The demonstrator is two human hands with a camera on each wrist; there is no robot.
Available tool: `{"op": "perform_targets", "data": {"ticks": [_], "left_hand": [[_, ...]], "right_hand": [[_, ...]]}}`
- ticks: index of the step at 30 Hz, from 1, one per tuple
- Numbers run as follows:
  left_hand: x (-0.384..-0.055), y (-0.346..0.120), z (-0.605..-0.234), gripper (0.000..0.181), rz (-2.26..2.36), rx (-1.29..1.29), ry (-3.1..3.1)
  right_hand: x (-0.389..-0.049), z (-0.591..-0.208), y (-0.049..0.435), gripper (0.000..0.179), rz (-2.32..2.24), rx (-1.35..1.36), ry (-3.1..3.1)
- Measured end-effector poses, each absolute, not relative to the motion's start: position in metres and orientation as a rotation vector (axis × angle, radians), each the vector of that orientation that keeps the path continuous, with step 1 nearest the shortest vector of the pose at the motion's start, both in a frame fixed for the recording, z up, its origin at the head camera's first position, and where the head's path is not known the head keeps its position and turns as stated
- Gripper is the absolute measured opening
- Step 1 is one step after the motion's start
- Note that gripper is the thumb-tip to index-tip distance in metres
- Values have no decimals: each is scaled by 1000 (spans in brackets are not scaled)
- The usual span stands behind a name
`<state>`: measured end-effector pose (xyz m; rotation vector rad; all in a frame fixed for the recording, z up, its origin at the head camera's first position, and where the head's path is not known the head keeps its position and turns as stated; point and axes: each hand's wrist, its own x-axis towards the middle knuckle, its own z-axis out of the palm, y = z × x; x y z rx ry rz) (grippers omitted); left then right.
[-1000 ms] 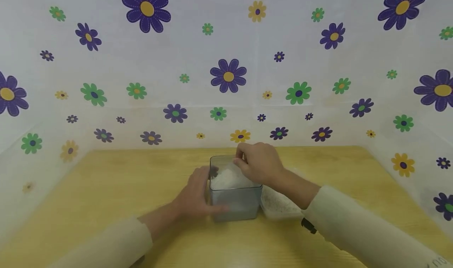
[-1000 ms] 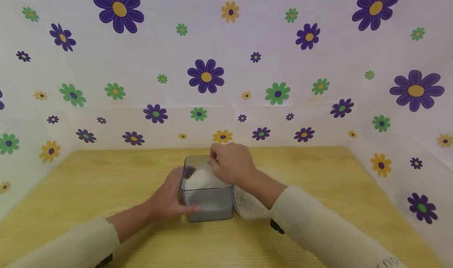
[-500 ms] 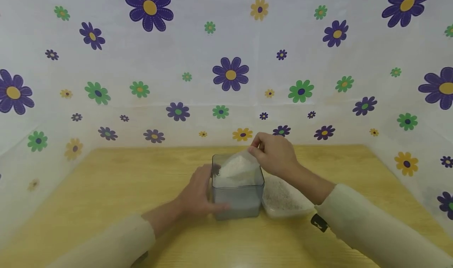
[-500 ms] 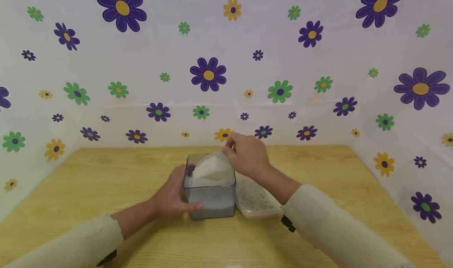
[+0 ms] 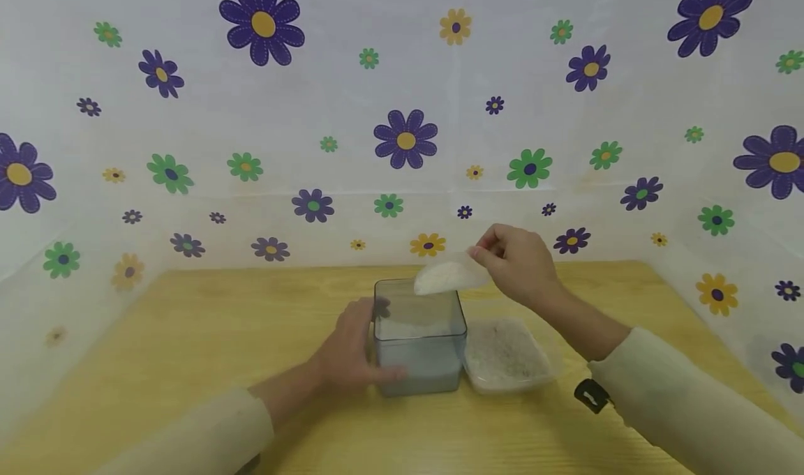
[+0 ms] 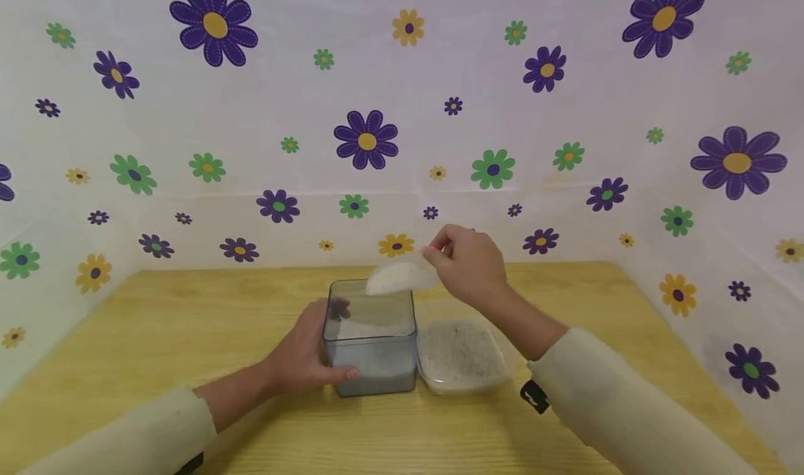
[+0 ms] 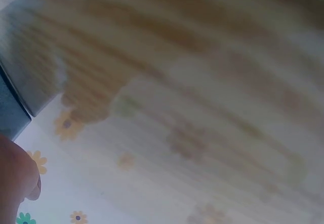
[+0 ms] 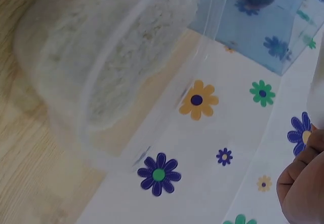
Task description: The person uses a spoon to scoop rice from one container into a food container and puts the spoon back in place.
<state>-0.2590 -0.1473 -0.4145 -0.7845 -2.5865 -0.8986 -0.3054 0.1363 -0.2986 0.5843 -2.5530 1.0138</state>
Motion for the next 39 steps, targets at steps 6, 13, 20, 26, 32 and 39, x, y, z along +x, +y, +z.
{"op": "perform_targets", "data": {"ticks": [6,13,20,26,32,39], "left_hand": [[-257,-148,-417,90,-947,-775,-2626],[-256,-147,-414,93,-964,-760,-2632],[-256,-147,-412,92,-950,-774,-2636],[-256,-147,-411,93,-961,-762,-2638],[-257,-147,-410,94,-956,-751,-2648],[-257,-147,-410,92,-975,-764,-2626]], "right_hand": [[-304,-301,166,17,1017,517,-2563],[-302,-308,204,21,911,453,-2596],[-301,-325,228,21,639,504,-2640],[-305,-334,229,12,209,776,-2402],[-317,-322,228,34,-50,1100,-1899],[-311,-283,204,17,-15,1135,-1774]]}}
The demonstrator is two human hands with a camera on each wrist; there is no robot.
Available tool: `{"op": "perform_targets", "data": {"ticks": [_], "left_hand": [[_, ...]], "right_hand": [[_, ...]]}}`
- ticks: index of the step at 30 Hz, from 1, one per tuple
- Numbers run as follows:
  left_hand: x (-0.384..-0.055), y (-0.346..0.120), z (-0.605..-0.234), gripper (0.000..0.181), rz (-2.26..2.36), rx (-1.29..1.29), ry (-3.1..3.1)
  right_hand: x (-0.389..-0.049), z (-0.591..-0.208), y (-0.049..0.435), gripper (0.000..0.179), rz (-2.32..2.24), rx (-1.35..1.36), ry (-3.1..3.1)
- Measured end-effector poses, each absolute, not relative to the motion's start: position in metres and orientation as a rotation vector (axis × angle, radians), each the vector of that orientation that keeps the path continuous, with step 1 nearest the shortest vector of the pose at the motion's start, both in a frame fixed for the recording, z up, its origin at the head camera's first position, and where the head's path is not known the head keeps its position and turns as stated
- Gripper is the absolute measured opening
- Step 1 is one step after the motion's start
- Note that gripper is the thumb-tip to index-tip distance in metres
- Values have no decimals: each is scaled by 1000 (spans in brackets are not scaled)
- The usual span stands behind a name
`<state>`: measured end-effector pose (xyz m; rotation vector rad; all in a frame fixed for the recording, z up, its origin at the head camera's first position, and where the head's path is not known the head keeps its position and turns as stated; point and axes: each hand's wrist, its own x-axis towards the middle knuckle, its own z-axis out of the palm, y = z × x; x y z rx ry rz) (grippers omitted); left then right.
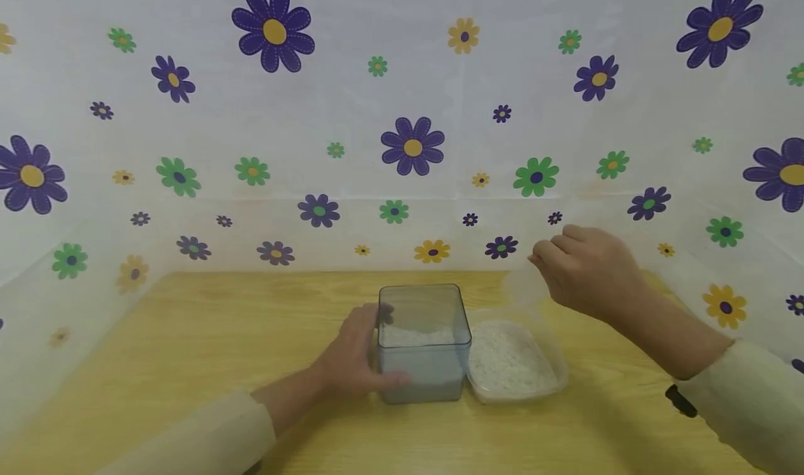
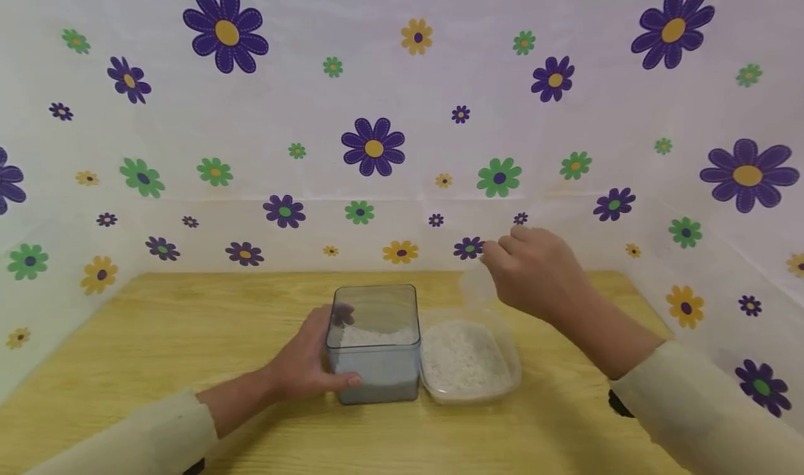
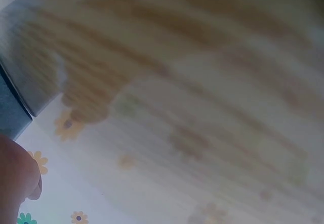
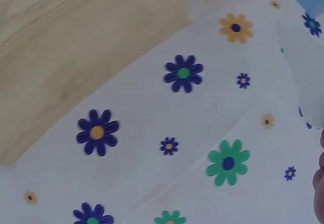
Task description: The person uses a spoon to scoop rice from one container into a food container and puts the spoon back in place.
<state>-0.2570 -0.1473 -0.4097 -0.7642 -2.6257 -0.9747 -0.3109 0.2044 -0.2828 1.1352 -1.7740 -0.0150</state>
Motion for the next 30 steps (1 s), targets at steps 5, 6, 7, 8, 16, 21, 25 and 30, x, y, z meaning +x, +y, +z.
{"op": "perform_targets", "data": {"ticks": [5,6,7,8,16,21,25,30], "left_hand": [[-260,-143,-409,92,-952,-795,-2621],[-261,-142,-409,92,-950,-796,-2618],[-261,-141,-409,92,-954,-794,-2618],[-261,-140,-409,92,-962,-790,-2620],[-260,-137,-412,99,-1018,-806,-2649],[-256,-142,-411,126,-1010,-818,-2755],[-251,-178,-401,136,-873,-809,-2946],[-251,-230,-387,96,-938,-602,-3054]], "right_hand": [[-290,-271,168,11,226,934,-2010],[-287,-272,159,11,257,916,-2090],[-283,-274,150,10,274,907,-2178],[-281,-277,142,10,280,909,-2260],[-272,-304,109,10,369,1059,-2579],[-271,-302,141,18,502,1055,-2599],[-281,-308,198,26,523,878,-2571],[-306,-339,271,49,506,741,-2708]]}}
